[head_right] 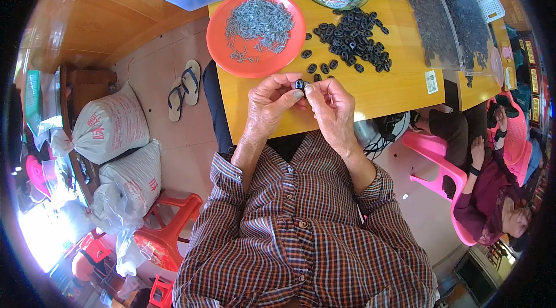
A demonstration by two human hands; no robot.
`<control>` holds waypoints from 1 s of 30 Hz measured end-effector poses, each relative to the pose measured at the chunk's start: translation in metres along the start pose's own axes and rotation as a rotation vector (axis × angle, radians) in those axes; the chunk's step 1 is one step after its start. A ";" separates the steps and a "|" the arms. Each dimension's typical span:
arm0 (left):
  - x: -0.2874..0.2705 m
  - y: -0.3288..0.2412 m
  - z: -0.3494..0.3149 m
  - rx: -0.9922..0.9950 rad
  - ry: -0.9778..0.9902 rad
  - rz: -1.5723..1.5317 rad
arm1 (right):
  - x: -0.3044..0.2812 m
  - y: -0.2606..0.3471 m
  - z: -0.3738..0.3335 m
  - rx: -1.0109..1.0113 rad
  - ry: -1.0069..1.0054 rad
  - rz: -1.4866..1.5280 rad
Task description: Assembling small black plastic components with metallic inserts at a workbench.
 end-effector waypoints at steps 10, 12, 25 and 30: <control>0.000 -0.002 -0.001 0.016 0.020 -0.004 | 0.001 -0.003 0.003 0.032 0.062 0.071; 0.000 -0.002 -0.001 0.019 0.014 -0.005 | 0.003 -0.009 0.006 0.083 0.135 0.189; 0.003 -0.005 -0.004 0.020 0.050 0.003 | 0.005 -0.029 0.016 0.267 0.342 0.336; 0.004 -0.004 -0.004 0.010 0.056 -0.007 | 0.009 -0.029 0.017 0.300 0.416 0.396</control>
Point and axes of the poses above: each hand's wrist, its own z-axis towards the middle knuckle, its own x-axis out of the palm, y = z × x, the point moved 10 cm from there along z, towards the middle knuckle, and after that the axes turned 12 degrees about x, right-handed, at the moved point
